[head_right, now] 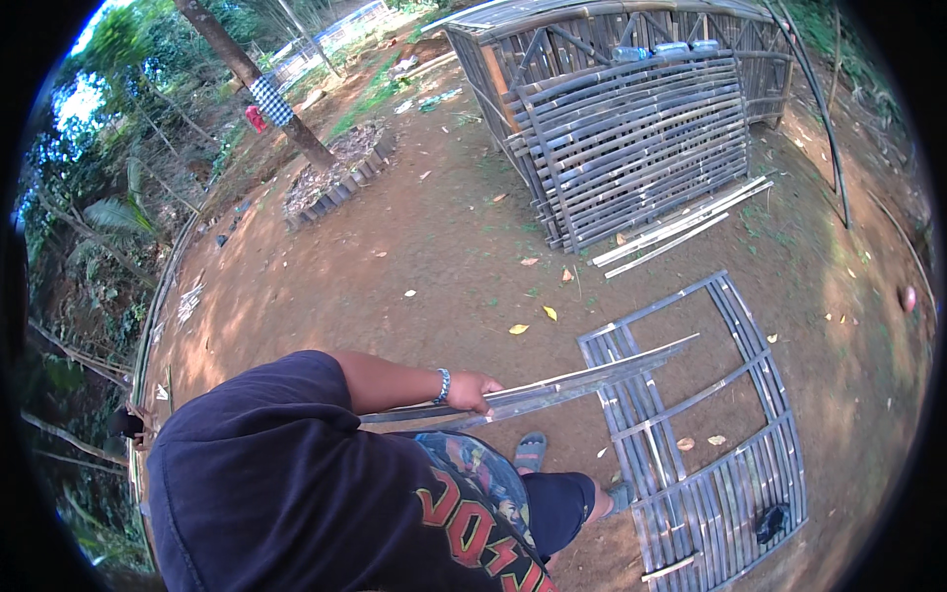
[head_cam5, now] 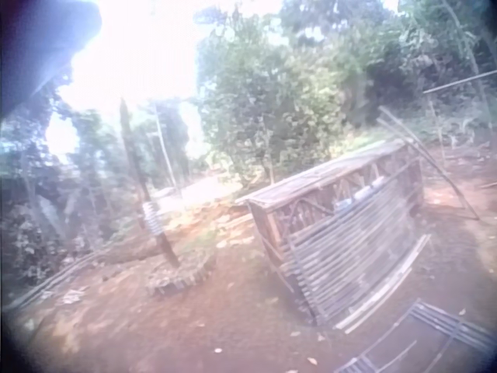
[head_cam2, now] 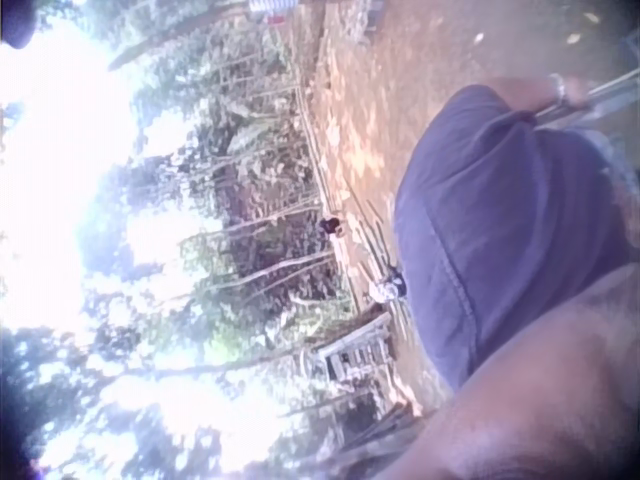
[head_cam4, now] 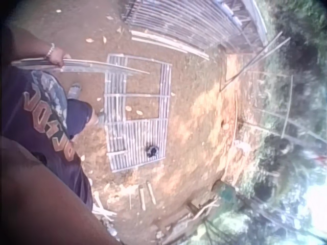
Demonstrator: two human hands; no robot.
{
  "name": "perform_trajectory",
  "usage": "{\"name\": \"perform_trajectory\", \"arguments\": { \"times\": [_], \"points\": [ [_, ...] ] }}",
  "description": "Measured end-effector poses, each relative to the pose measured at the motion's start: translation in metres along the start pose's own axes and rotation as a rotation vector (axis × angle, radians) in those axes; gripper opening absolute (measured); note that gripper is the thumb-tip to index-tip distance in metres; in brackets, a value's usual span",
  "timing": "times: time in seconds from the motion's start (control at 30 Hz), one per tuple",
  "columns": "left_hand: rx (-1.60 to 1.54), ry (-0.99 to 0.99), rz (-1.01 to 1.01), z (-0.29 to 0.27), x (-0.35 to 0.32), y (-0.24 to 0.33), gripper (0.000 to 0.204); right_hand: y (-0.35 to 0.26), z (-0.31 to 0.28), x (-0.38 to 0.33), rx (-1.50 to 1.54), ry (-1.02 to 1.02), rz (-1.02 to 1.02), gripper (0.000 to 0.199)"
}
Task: The person assembles a bamboo structure by placing thin bamboo strips onto a larger frame laid on the ground. They use a hammer to drive nails into the intersections of the strips and frame to secure them in place.
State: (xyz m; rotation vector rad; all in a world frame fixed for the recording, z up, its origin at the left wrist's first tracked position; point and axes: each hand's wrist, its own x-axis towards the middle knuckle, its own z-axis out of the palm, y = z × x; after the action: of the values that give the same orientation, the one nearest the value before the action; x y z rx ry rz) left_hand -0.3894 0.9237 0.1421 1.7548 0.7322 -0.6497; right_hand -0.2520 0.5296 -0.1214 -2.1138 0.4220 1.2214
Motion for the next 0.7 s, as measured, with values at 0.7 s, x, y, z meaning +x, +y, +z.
{"name": "perform_trajectory", "arguments": {
  "times": [0.7],
  "points": [
    [-0.144,-0.008,-0.019,-0.012,0.011,-0.079,0.042,0.053,0.009,-0.029,0.180,0.098,0.036,0.047]
  ]
}}
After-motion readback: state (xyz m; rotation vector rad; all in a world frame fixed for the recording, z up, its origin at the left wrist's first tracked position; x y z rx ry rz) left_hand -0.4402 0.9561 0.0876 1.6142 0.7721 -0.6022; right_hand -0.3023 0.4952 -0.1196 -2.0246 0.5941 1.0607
